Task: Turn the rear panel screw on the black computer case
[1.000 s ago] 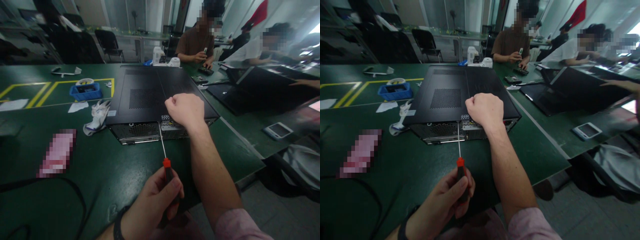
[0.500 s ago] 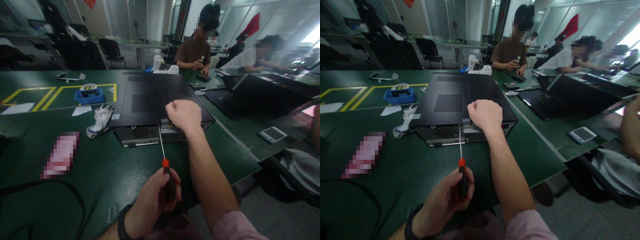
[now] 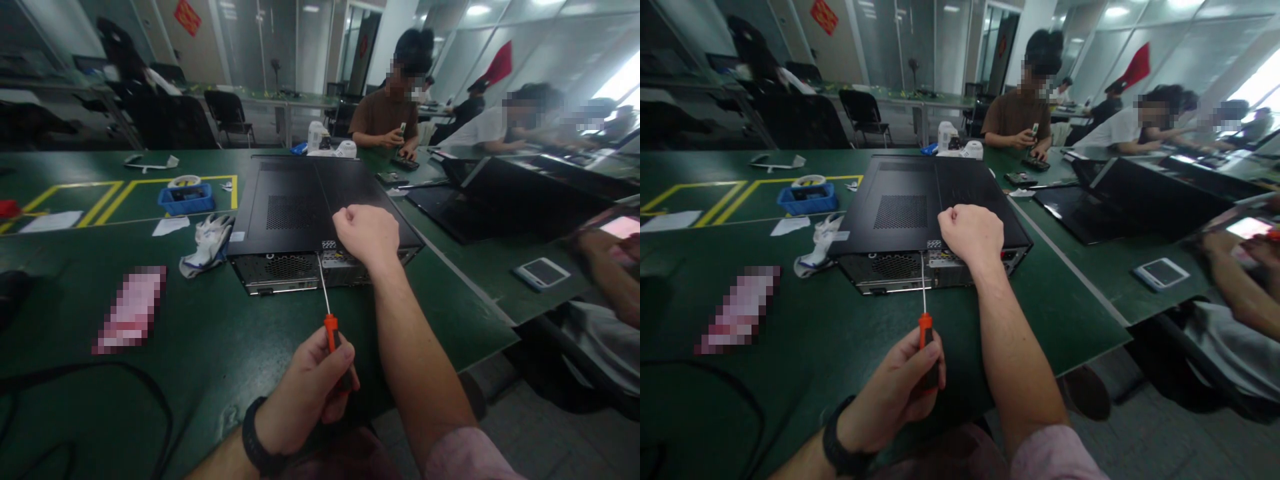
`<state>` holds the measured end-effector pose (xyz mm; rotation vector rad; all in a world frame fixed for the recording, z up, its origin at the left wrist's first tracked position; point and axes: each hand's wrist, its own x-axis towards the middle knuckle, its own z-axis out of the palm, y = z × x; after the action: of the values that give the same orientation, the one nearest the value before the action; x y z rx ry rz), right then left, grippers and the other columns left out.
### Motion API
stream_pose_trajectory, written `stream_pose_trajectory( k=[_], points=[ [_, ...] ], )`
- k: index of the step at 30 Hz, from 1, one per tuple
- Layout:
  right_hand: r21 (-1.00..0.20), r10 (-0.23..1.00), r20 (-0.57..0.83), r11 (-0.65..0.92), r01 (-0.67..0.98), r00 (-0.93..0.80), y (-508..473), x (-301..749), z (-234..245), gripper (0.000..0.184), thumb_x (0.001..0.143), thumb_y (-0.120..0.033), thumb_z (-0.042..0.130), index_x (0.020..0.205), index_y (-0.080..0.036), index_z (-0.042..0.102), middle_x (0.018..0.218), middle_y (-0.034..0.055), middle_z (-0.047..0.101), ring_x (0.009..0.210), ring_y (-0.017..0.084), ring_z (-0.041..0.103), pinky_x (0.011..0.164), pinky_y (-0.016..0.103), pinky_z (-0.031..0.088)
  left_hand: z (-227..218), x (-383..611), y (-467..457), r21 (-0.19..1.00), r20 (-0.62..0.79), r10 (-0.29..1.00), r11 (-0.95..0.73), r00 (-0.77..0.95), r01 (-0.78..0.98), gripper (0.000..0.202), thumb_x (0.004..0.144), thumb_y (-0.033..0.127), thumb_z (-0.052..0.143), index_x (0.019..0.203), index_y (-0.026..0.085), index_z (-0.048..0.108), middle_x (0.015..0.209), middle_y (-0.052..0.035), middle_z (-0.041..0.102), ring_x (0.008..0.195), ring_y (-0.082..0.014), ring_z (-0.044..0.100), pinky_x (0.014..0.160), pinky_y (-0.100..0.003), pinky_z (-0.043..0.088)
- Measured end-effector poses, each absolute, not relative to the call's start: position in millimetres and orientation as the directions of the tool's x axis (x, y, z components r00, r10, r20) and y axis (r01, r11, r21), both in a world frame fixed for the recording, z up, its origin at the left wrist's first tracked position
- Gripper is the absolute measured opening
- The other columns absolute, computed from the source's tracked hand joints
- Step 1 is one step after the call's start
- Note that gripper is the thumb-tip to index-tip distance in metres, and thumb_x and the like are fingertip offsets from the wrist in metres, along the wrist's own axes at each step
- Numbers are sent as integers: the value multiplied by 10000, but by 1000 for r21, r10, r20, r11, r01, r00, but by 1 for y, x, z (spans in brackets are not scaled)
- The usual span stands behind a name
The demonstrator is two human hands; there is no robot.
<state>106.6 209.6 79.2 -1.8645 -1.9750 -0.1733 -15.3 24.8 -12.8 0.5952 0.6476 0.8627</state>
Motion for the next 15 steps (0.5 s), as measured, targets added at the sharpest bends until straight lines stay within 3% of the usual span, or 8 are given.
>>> stream_pose_trajectory(
  k=[9,15],
  points=[
    [-195,925,380,92,976,-12,209,107,80,441,966,-427,432,841,-224,803,920,116,809,824,273,712,718,366,447,-8,-14,27,739,-414,839,536,353,-409,635,694,758,819,721,213,494,498,103,441,363,-20,276,350,-154,201],
    [-199,923,385,98,975,-14,208,107,79,447,969,-426,423,840,-226,801,916,116,808,818,277,712,710,367,443,-3,-16,27,768,-343,863,485,371,-419,595,806,741,718,682,202,500,512,76,451,349,-25,286,346,-175,183]
  ],
)
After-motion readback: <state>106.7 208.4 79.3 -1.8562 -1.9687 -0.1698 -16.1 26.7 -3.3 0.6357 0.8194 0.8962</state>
